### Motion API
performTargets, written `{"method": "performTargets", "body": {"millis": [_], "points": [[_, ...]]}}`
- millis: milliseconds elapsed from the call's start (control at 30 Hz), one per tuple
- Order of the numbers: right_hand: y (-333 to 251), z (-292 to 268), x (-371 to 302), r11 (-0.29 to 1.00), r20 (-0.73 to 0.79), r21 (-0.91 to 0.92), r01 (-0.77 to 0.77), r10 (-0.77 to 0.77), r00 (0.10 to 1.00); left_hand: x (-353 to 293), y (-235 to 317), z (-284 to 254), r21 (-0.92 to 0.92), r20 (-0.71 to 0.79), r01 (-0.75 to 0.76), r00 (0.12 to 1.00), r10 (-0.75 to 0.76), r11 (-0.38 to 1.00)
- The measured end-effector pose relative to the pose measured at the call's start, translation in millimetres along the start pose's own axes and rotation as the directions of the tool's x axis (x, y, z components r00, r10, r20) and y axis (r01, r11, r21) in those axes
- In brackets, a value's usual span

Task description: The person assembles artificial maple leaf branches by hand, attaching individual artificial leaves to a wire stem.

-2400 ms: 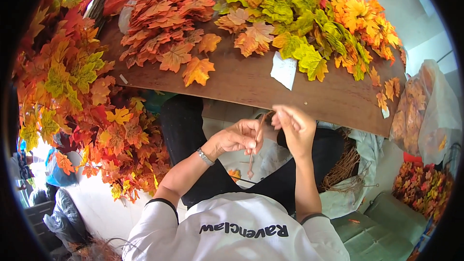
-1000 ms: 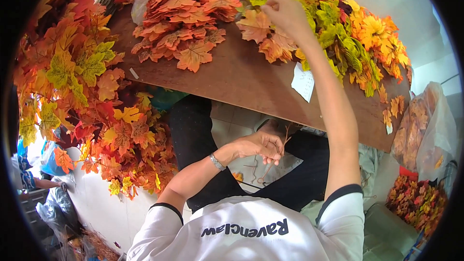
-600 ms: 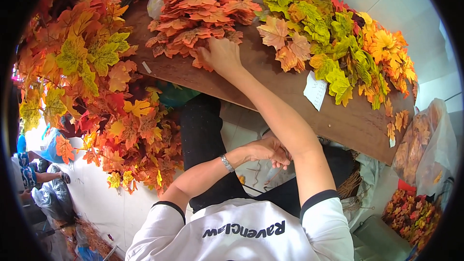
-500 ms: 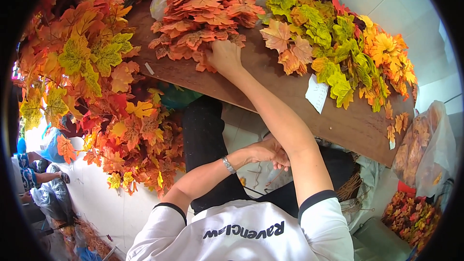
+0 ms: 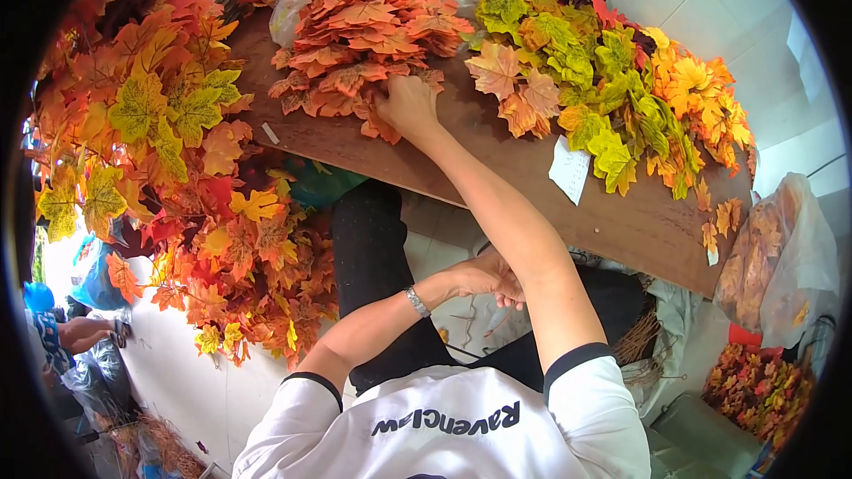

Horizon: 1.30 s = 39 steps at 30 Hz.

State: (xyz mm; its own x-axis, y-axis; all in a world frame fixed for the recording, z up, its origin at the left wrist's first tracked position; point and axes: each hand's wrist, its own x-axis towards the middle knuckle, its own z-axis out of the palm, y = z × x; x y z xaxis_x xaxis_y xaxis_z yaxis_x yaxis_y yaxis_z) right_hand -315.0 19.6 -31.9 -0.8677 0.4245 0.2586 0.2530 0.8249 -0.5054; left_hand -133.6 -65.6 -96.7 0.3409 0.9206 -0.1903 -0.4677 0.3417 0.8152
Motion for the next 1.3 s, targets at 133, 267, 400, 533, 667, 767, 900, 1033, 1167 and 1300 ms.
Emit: {"method": "performTargets", "body": {"millis": [133, 267, 400, 533, 667, 767, 900, 1033, 1167, 1300], "points": [[9.3, -13.8, -8.9, 0.953, -0.150, 0.272, 0.135, -0.097, 0.984, -1.4, -0.1, -1.1, -0.009, -0.022, 0.009, 1.000, -0.010, 1.000], [14.1, -42.8, -30.0, 0.828, 0.165, 0.532, -0.174, 0.101, 0.981, -1.9, 2.1, -0.1, 0.013, -0.021, 0.037, 0.999, -0.037, 0.999], [25.1, -55.9, -42.2, 0.760, 0.201, 0.604, -0.240, 0.147, 0.969, 2.1, -2.1, -0.5, 0.001, 0.006, 0.040, 0.999, -0.040, 0.999], [40.5, -58.0, -40.5, 0.802, 0.151, 0.578, -0.150, 0.075, 0.986, 2.2, -0.7, -2.9, -0.033, 0.004, 0.019, 1.000, -0.019, 0.999], [31.0, -49.2, -40.7, 0.920, -0.103, 0.334, 0.207, -0.183, 0.978, -1.8, 0.4, -4.1, -0.019, -0.052, 0.023, 0.998, -0.024, 1.000], [16.5, -37.5, -40.0, 0.923, -0.132, 0.318, 0.218, -0.184, 0.974, -1.7, 0.3, -1.1, -0.004, -0.081, 0.057, 0.995, -0.057, 0.998], [30.9, -34.5, -31.8, 0.933, -0.041, 0.314, 0.175, -0.171, 0.984, 8.4, -6.6, -0.9, -0.022, -0.048, 0.028, 0.998, -0.030, 0.999], [15.0, -51.7, -31.9, 0.760, 0.091, 0.647, 0.050, -0.143, 0.986, 2.0, -5.4, -7.8, 0.017, -0.072, 0.058, 0.996, -0.057, 0.998], [25.8, -56.1, -30.3, 0.816, -0.006, 0.528, 0.235, -0.273, 0.962, 3.5, -4.4, -5.8, 0.024, -0.068, 0.066, 0.996, -0.064, 0.998], [17.3, -70.1, -42.1, 0.637, 0.428, 0.746, -0.194, -0.235, 0.873, 6.2, -23.9, -13.0, -0.019, -0.086, 0.070, 0.994, -0.072, 0.997]]}}
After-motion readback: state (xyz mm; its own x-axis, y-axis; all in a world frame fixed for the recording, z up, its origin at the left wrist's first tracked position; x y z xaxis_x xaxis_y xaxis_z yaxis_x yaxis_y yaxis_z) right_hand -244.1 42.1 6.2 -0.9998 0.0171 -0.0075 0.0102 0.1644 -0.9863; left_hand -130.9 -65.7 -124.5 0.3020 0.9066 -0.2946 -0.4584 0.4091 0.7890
